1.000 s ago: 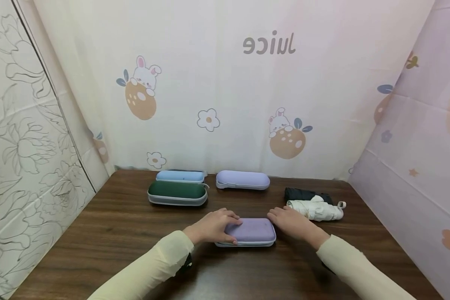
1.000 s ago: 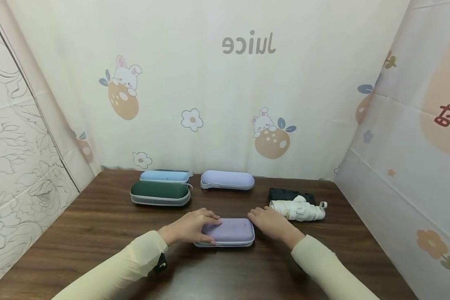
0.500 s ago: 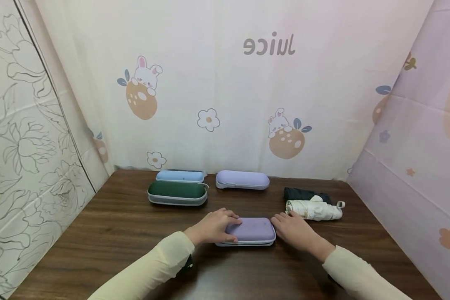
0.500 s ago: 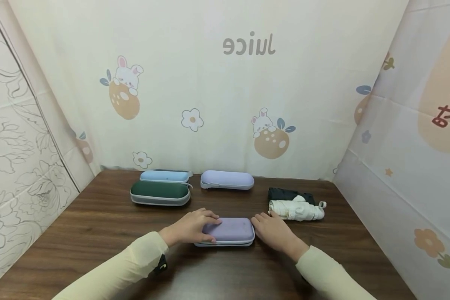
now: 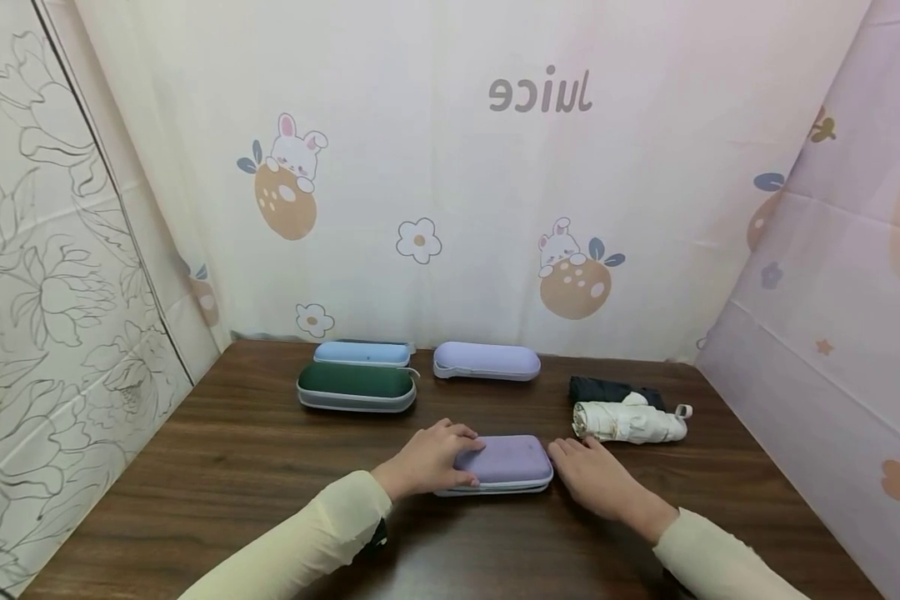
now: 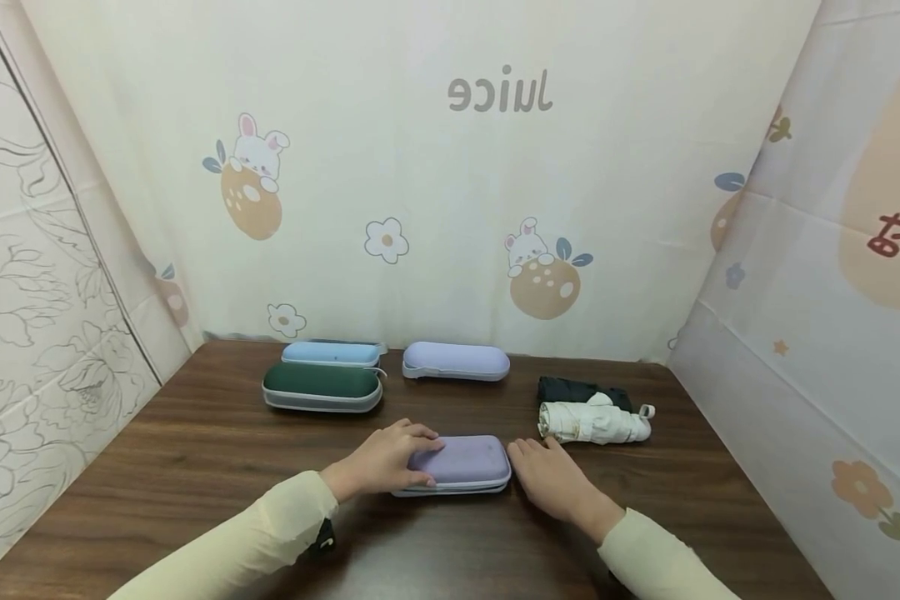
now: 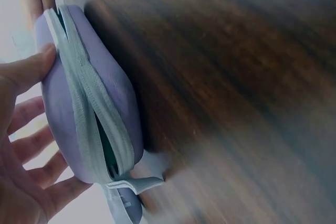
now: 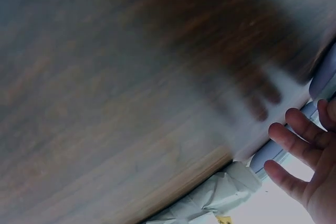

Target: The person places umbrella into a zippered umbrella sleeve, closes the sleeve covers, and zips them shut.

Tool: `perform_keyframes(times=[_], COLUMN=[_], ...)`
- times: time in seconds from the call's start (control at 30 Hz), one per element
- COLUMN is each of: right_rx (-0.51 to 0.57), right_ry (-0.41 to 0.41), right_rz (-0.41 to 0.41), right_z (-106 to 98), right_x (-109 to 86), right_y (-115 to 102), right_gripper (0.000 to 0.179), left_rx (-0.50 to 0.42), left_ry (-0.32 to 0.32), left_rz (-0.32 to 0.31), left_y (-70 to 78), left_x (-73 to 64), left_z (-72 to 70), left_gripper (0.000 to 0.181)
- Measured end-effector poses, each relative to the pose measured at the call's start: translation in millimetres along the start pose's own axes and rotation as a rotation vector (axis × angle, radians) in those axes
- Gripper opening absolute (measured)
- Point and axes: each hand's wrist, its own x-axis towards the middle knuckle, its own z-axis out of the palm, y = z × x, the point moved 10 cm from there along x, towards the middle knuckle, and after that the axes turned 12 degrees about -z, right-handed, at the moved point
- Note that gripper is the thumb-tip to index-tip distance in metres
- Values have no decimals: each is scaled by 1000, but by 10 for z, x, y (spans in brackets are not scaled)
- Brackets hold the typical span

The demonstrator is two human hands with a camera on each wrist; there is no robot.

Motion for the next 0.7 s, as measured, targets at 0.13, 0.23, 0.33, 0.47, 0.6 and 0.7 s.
perform_keyframes(times=[0.13,0.23,0.33,0.47,0.6,0.7], right_rx=[-18,-34,-39,-41,-54,-69], right_ry=[55,97,107,112,151,167], right_rz=[-15,-26,-19,-1,6,17], right_z=[-79,-141,-169,-195,-236,-250], right_x=[-10,-26,-44,-56,-52,-33], right_y=[-59,-107,-138,-165,-180,-164], right_gripper=[11,7,6,11,17,18], left_rx=[11,4,-4,2,11,29], left_ry=[23,44,58,62,84,112], left_rz=[-28,-46,-60,-89,-118,-136], left_y=[-5,-12,-7,2,32,78], left_x=[-13,-30,-52,-66,-86,-108], left_z=[-6,-10,-16,-17,-26,-41], left_gripper=[51,51,51,52,51,51])
